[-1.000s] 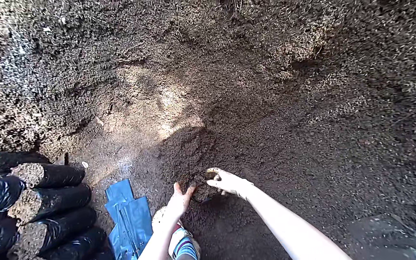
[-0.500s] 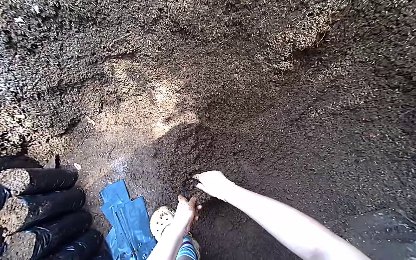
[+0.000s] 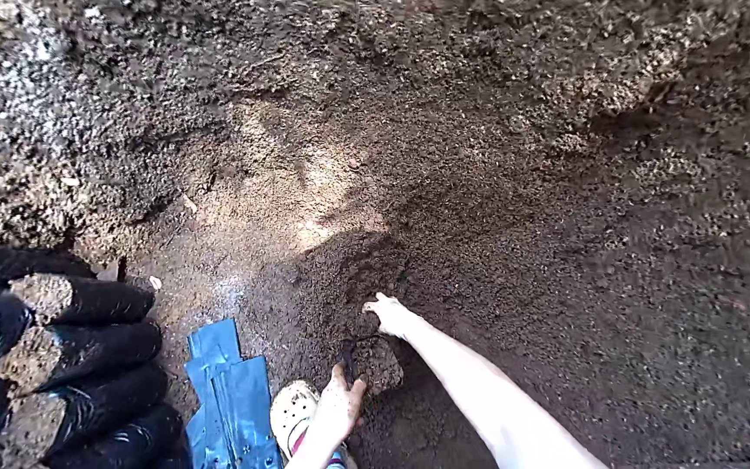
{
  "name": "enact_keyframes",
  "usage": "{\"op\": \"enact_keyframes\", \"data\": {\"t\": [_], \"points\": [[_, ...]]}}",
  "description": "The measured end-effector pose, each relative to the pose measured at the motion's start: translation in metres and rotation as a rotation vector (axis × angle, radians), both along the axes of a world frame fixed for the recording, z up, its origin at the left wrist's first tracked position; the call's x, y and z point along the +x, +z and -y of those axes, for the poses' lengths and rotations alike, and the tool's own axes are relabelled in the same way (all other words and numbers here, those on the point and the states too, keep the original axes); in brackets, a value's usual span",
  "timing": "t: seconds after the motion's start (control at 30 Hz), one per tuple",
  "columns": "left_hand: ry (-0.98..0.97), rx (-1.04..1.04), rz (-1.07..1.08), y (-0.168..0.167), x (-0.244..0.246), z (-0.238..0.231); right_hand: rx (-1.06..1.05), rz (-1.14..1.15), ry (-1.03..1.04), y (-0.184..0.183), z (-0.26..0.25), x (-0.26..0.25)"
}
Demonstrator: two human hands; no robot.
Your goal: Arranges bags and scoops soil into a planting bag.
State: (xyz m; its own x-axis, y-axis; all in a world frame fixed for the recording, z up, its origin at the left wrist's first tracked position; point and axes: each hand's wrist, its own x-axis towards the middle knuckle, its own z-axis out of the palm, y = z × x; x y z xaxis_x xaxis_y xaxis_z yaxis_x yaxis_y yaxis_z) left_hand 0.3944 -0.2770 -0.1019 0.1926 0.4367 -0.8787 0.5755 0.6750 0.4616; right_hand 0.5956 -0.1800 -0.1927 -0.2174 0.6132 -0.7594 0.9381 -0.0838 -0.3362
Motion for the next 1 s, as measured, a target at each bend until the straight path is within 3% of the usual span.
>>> {"op": "enact_keyframes", "data": {"t": [0.07, 0.13, 0.23, 0.3, 0.47, 0.63, 0.73, 0.83, 0.93, 1.0], "points": [[-0.014, -0.014, 0.013, 0.0, -0.001, 0.0, -0.043, -0.046, -0.016, 0.02, 0.007, 0.016], [-0.021, -0.017, 0.036, -0.001, -0.001, -0.002, -0.007, -0.092, -0.073, 0.064, 0.015, 0.023], [-0.037, -0.015, 0.063, 0.001, -0.001, -0.002, 0.131, -0.227, -0.143, 0.137, 0.037, 0.01], [-0.044, -0.013, 0.071, 0.006, 0.0, -0.002, 0.203, -0.307, -0.169, 0.161, 0.057, -0.009], [-0.049, 0.024, 0.096, 0.014, -0.002, -0.004, 0.258, -0.135, -0.076, 0.161, 0.09, -0.045], [-0.087, 0.123, 0.077, 0.022, -0.003, -0.003, 0.747, -0.182, 0.001, 0.105, 0.125, -0.053], [0.011, 0.143, 0.14, 0.011, -0.005, -0.004, 0.616, -0.236, -0.032, 0.116, 0.116, -0.039], [0.08, 0.143, 0.266, -0.003, -0.015, -0.011, 0.389, -0.268, -0.443, 0.13, 0.114, -0.019], [-0.127, 0.078, 0.26, -0.002, -0.018, -0.025, -0.135, -0.325, -0.847, 0.121, 0.118, -0.013], [-0.187, 0.09, 0.257, -0.004, -0.014, -0.032, -0.299, -0.437, -1.005, 0.11, 0.119, -0.016]]}}
